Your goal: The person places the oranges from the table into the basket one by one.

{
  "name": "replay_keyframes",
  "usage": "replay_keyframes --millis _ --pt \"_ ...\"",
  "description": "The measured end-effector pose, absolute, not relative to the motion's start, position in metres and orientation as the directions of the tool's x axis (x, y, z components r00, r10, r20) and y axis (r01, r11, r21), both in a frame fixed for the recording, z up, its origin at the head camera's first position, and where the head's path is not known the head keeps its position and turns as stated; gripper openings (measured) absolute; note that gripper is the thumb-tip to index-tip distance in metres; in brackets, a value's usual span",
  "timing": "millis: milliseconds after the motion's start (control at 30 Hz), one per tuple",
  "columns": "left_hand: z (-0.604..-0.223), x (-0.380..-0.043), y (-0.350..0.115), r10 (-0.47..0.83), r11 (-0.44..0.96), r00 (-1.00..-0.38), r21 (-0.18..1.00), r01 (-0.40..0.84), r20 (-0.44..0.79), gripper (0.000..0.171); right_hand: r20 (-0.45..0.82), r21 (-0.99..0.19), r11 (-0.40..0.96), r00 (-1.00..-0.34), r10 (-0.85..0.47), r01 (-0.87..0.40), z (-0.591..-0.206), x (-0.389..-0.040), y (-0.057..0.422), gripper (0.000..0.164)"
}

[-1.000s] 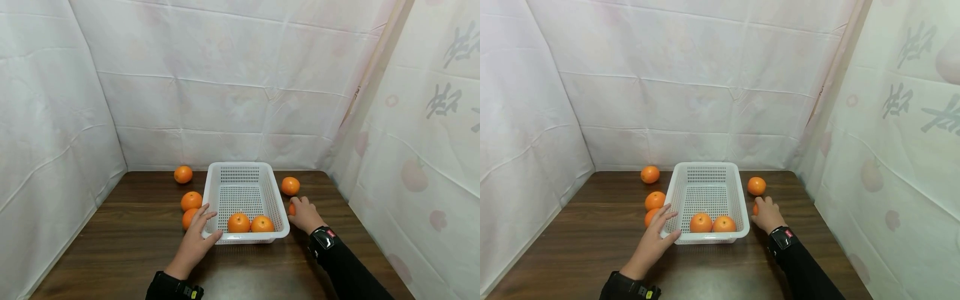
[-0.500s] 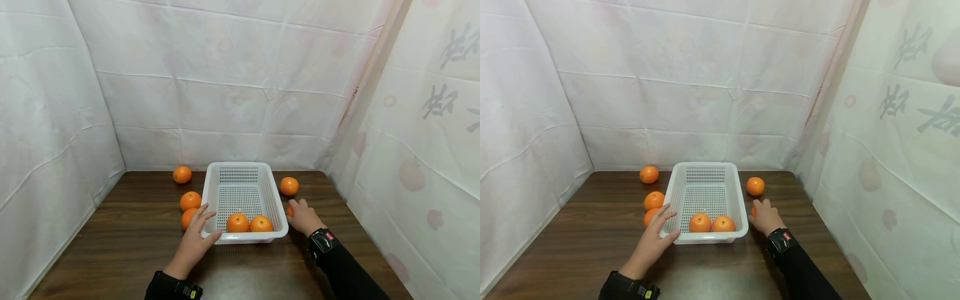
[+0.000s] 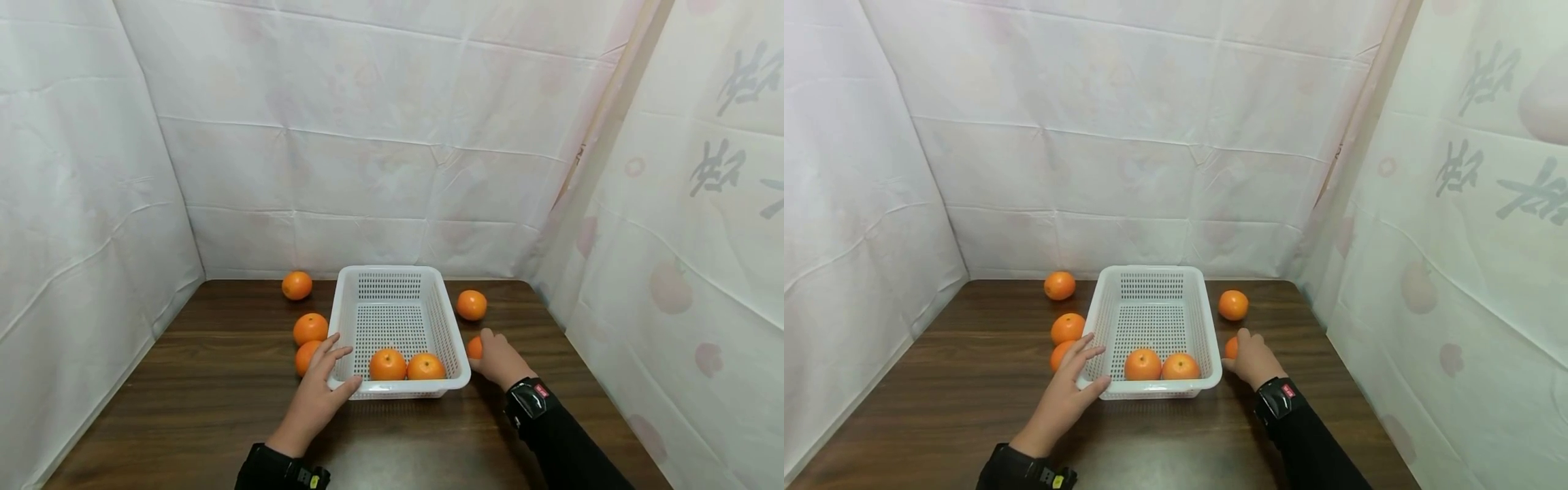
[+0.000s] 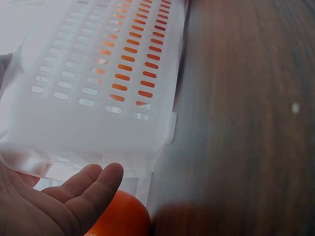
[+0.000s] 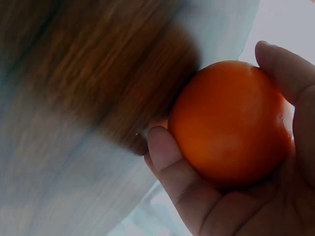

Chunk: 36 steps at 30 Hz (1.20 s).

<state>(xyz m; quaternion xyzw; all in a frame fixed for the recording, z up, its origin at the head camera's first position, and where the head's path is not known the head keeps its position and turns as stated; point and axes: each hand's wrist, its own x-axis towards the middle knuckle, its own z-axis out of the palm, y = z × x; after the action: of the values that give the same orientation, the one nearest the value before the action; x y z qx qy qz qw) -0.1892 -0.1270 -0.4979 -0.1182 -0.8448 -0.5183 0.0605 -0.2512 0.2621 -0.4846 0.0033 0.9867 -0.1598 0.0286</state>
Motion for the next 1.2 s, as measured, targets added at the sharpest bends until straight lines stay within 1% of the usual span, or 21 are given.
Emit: replay_keyframes --millis 400,600,833,1000,1200 --pt "-0.4958 -0.1885 -0.1268 0.141 0.443 -0.97 0.864 0.239 0.196 0.06 -0.064 -0.326 0.945 -0.998 0.007 0.028 -0.4861 -0.2517 0.261 0.077" --pt "-0.496 -0.1894 -0.1263 0.145 0.44 -0.967 0.862 0.253 0.21 0.055 -0.072 -0.322 0.947 -0.997 0.002 0.025 -0.4861 -0.2512 0.2615 0.079" --pt "-0.4972 -0.1896 -0.1259 0.143 0.437 -0.962 0.857 0.273 0.234 0.057 -0.071 -0.324 0.946 -0.997 0.006 0.029 -0.4861 -0.2517 0.2616 0.079" --pt "-0.4969 -0.1897 -0.1262 0.145 0.435 -0.96 0.856 0.278 0.238 0.059 -0.064 -0.347 0.937 -0.998 0.011 0.033 -0.4869 -0.2499 0.2626 0.079" --pt "-0.4971 -0.1894 -0.1267 0.152 0.433 -0.968 0.867 0.246 0.198 0.06 -0.034 -0.41 0.912 -0.999 0.014 0.027 -0.4887 -0.2424 0.2647 0.083"
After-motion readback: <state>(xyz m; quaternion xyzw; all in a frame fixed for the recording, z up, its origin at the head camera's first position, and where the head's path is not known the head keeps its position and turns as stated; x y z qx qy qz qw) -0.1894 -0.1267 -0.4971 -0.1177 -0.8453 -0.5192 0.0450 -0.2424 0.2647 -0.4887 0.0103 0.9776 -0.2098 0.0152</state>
